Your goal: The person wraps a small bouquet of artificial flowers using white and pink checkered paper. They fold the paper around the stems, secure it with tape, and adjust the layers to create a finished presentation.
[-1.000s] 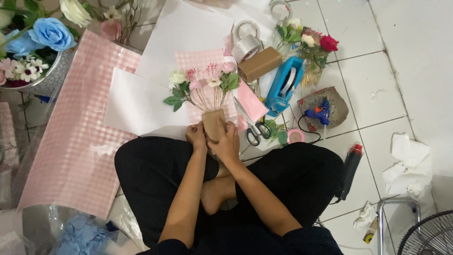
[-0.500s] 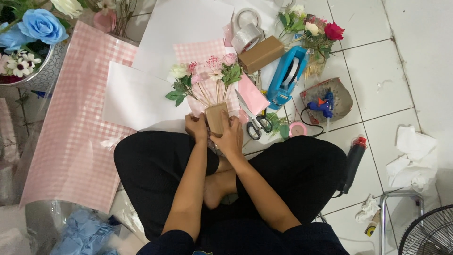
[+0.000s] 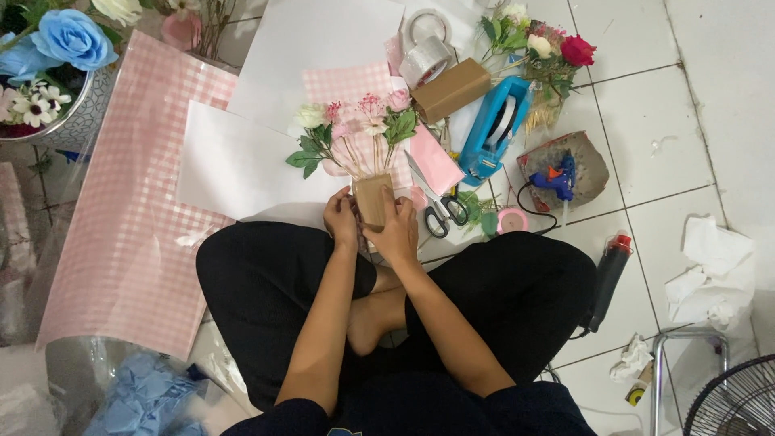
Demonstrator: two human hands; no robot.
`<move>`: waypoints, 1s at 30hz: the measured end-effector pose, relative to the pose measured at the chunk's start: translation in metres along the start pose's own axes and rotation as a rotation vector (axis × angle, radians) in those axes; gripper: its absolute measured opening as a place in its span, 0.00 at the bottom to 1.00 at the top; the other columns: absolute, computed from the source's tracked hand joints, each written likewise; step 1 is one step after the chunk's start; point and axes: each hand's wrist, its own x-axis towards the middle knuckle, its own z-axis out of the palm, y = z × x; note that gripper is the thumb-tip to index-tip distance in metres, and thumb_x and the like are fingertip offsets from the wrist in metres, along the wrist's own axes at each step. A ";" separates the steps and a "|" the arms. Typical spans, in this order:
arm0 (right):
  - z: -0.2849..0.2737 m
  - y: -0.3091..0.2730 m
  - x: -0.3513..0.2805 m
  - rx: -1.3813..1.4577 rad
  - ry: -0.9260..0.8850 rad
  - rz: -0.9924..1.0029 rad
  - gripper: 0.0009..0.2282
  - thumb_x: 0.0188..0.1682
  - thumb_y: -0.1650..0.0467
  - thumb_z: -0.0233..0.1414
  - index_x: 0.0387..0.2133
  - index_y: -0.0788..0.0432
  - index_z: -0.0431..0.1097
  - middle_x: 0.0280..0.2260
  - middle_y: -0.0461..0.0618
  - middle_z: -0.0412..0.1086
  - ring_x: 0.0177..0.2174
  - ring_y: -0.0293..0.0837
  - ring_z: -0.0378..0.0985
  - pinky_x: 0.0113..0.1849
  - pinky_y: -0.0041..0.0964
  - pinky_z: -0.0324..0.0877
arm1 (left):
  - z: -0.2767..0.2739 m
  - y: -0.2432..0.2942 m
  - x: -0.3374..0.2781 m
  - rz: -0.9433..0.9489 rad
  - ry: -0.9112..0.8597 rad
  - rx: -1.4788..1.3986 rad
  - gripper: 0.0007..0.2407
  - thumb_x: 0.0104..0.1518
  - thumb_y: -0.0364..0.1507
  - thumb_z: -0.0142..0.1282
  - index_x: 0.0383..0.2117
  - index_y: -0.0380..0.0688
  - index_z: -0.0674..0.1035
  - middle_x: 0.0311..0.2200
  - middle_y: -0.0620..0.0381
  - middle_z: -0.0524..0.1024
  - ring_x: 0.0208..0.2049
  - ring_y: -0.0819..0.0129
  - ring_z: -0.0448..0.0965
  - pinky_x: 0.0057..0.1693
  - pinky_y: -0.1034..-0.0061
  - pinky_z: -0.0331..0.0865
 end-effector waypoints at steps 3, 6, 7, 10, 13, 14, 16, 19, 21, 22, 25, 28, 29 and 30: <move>-0.001 0.000 -0.001 -0.014 0.034 -0.043 0.42 0.37 0.60 0.64 0.68 0.51 0.52 0.50 0.62 0.57 0.51 0.66 0.66 0.48 0.57 0.67 | -0.001 -0.024 0.022 0.030 0.025 0.077 0.09 0.60 0.24 0.54 0.41 0.50 0.85 0.37 0.52 0.83 0.39 0.64 0.81 0.48 0.70 0.74; -0.002 -0.001 -0.002 -0.040 0.040 -0.046 0.43 0.37 0.61 0.64 0.68 0.51 0.51 0.50 0.62 0.57 0.50 0.67 0.66 0.48 0.58 0.67 | 0.001 -0.022 0.024 0.107 0.052 0.119 0.08 0.56 0.24 0.60 0.39 0.50 0.86 0.34 0.52 0.83 0.37 0.62 0.82 0.45 0.69 0.75; -0.002 -0.002 -0.002 -0.040 0.039 -0.045 0.43 0.37 0.61 0.64 0.68 0.51 0.51 0.50 0.62 0.57 0.50 0.67 0.66 0.48 0.58 0.67 | 0.003 -0.028 0.028 0.107 0.052 0.119 0.08 0.56 0.24 0.60 0.39 0.50 0.86 0.34 0.52 0.83 0.37 0.62 0.82 0.45 0.69 0.75; -0.003 -0.003 -0.002 -0.026 0.034 -0.042 0.42 0.37 0.60 0.64 0.68 0.51 0.52 0.50 0.62 0.57 0.51 0.67 0.66 0.48 0.57 0.67 | 0.008 -0.043 0.040 0.154 0.072 0.148 0.08 0.54 0.23 0.62 0.37 0.52 0.87 0.31 0.52 0.83 0.35 0.61 0.82 0.44 0.68 0.76; -0.005 -0.004 -0.003 -0.021 0.046 -0.045 0.42 0.38 0.59 0.64 0.68 0.51 0.52 0.50 0.62 0.58 0.50 0.68 0.67 0.47 0.58 0.68 | 0.011 -0.053 0.047 0.143 0.121 0.093 0.09 0.51 0.24 0.65 0.36 0.56 0.87 0.29 0.57 0.82 0.35 0.66 0.81 0.45 0.71 0.75; -0.007 -0.004 -0.003 -0.016 0.027 -0.029 0.42 0.38 0.59 0.64 0.68 0.50 0.52 0.50 0.62 0.57 0.51 0.67 0.66 0.48 0.57 0.67 | 0.010 -0.052 0.047 0.048 0.123 -0.012 0.11 0.50 0.24 0.68 0.38 0.53 0.83 0.29 0.57 0.82 0.34 0.68 0.81 0.44 0.74 0.77; -0.007 -0.005 -0.003 -0.012 0.006 -0.013 0.42 0.38 0.59 0.63 0.68 0.50 0.52 0.51 0.61 0.57 0.51 0.67 0.66 0.49 0.56 0.67 | 0.009 -0.056 0.051 -0.047 0.126 -0.116 0.14 0.49 0.24 0.70 0.40 0.49 0.79 0.28 0.57 0.83 0.33 0.71 0.81 0.42 0.76 0.78; -0.007 -0.005 -0.003 -0.022 0.008 -0.011 0.42 0.38 0.59 0.64 0.68 0.50 0.51 0.51 0.60 0.57 0.52 0.66 0.66 0.49 0.56 0.67 | 0.011 -0.063 0.053 -0.175 0.056 -0.203 0.11 0.52 0.24 0.69 0.41 0.41 0.82 0.37 0.49 0.83 0.38 0.67 0.81 0.46 0.71 0.78; -0.007 -0.004 -0.003 -0.009 -0.011 0.007 0.42 0.39 0.58 0.63 0.68 0.49 0.51 0.51 0.60 0.57 0.52 0.65 0.65 0.51 0.55 0.66 | 0.010 -0.056 0.043 -0.211 0.057 -0.187 0.09 0.53 0.26 0.69 0.39 0.43 0.84 0.33 0.55 0.82 0.37 0.69 0.81 0.43 0.72 0.78; -0.008 -0.005 -0.003 -0.010 -0.012 0.008 0.42 0.39 0.58 0.63 0.68 0.49 0.51 0.51 0.60 0.57 0.52 0.65 0.65 0.51 0.55 0.66 | 0.010 -0.053 0.041 -0.212 0.057 -0.186 0.09 0.53 0.26 0.69 0.39 0.43 0.84 0.33 0.55 0.82 0.37 0.69 0.81 0.43 0.72 0.78; -0.010 -0.006 -0.003 0.000 -0.030 0.021 0.42 0.39 0.58 0.63 0.69 0.49 0.51 0.52 0.60 0.56 0.53 0.65 0.65 0.51 0.54 0.66 | 0.012 -0.044 0.034 -0.214 0.063 -0.233 0.10 0.53 0.26 0.69 0.40 0.40 0.84 0.31 0.54 0.78 0.36 0.67 0.79 0.44 0.72 0.78; -0.007 -0.005 -0.004 -0.013 0.003 -0.018 0.42 0.39 0.59 0.64 0.68 0.51 0.51 0.50 0.61 0.57 0.52 0.66 0.66 0.50 0.55 0.67 | 0.010 -0.041 0.031 -0.149 0.066 -0.141 0.09 0.53 0.29 0.70 0.39 0.43 0.85 0.31 0.51 0.79 0.36 0.66 0.79 0.42 0.70 0.77; -0.006 -0.004 -0.004 -0.026 0.006 -0.028 0.42 0.39 0.59 0.64 0.68 0.52 0.52 0.51 0.61 0.56 0.51 0.66 0.66 0.50 0.55 0.68 | 0.010 -0.042 0.031 -0.125 0.067 -0.122 0.08 0.54 0.29 0.69 0.39 0.44 0.85 0.31 0.50 0.79 0.36 0.66 0.79 0.43 0.70 0.76; -0.005 -0.004 -0.004 -0.039 0.009 -0.037 0.41 0.38 0.59 0.64 0.67 0.52 0.53 0.51 0.61 0.56 0.51 0.66 0.66 0.50 0.55 0.68 | 0.010 -0.042 0.031 -0.100 0.067 -0.102 0.08 0.56 0.30 0.67 0.39 0.44 0.86 0.31 0.50 0.80 0.37 0.66 0.79 0.43 0.70 0.75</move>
